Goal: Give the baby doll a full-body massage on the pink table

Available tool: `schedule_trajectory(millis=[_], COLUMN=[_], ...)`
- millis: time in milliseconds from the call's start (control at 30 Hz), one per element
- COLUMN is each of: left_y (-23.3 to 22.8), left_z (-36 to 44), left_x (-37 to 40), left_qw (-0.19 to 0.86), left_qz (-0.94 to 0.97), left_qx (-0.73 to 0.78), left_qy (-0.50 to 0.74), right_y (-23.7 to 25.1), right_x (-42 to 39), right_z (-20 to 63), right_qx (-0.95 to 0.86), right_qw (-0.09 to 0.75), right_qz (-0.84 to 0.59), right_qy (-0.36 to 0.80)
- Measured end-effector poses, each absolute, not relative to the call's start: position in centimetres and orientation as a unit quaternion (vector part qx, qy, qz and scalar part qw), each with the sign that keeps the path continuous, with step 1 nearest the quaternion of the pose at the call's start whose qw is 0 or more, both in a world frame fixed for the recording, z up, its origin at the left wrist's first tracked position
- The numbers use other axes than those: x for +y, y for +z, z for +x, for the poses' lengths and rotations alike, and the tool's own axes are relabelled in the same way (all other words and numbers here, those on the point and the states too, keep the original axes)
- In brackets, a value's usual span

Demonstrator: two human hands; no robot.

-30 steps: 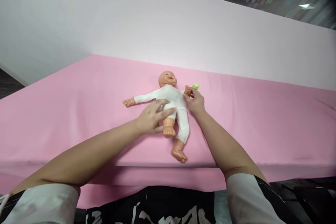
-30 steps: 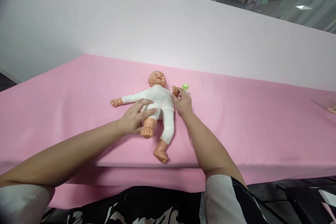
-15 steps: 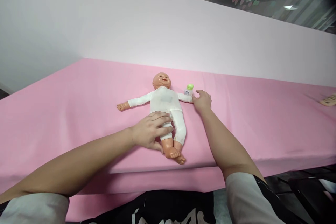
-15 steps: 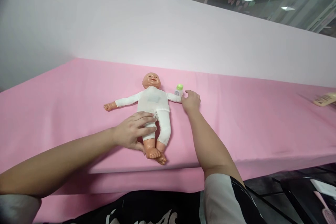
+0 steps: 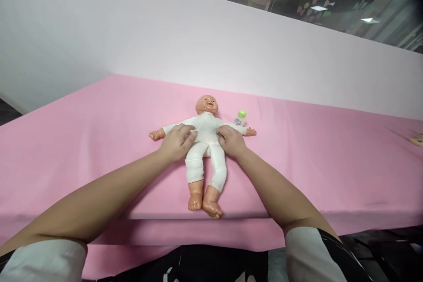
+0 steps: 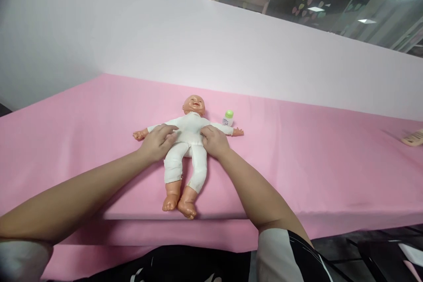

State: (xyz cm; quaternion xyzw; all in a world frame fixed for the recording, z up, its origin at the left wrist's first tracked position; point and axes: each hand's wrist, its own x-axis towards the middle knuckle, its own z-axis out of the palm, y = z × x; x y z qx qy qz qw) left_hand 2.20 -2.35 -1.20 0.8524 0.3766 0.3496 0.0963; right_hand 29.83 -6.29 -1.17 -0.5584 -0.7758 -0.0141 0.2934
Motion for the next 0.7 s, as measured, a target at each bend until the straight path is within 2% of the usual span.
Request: schedule_trajectory(millis=[167,400,500,700], left_y=[-1.8,-1.9,-1.9,-3.1], left_z=[1.7,1.1,0.3,-1.4], left_x=[0.0,1.6,2.7,5.2], left_qw=[0.1,0.149,0.185,0.318], left_qz=[0.818,0.767,0.733,0.616], left_qx=[0.525,0.592,0.609,0.563], left_qy=[0.213,0.194,0.238,0.45], right_y=[-2.0,-1.8,-0.6,0.5], right_x=[-6.2,-9.7,-13.4,-20.4], right_z=[29.3,28.5,27.7,25.5], right_qx=[-0.813,-0.869,-0.905,-0.955], right_qw=[0.255,0.201,0.151,0.083], right_qz=[-0.523,-0.452,-0.397,-0.282], right_qy=[-0.003,-0.024,-0.005,0.034])
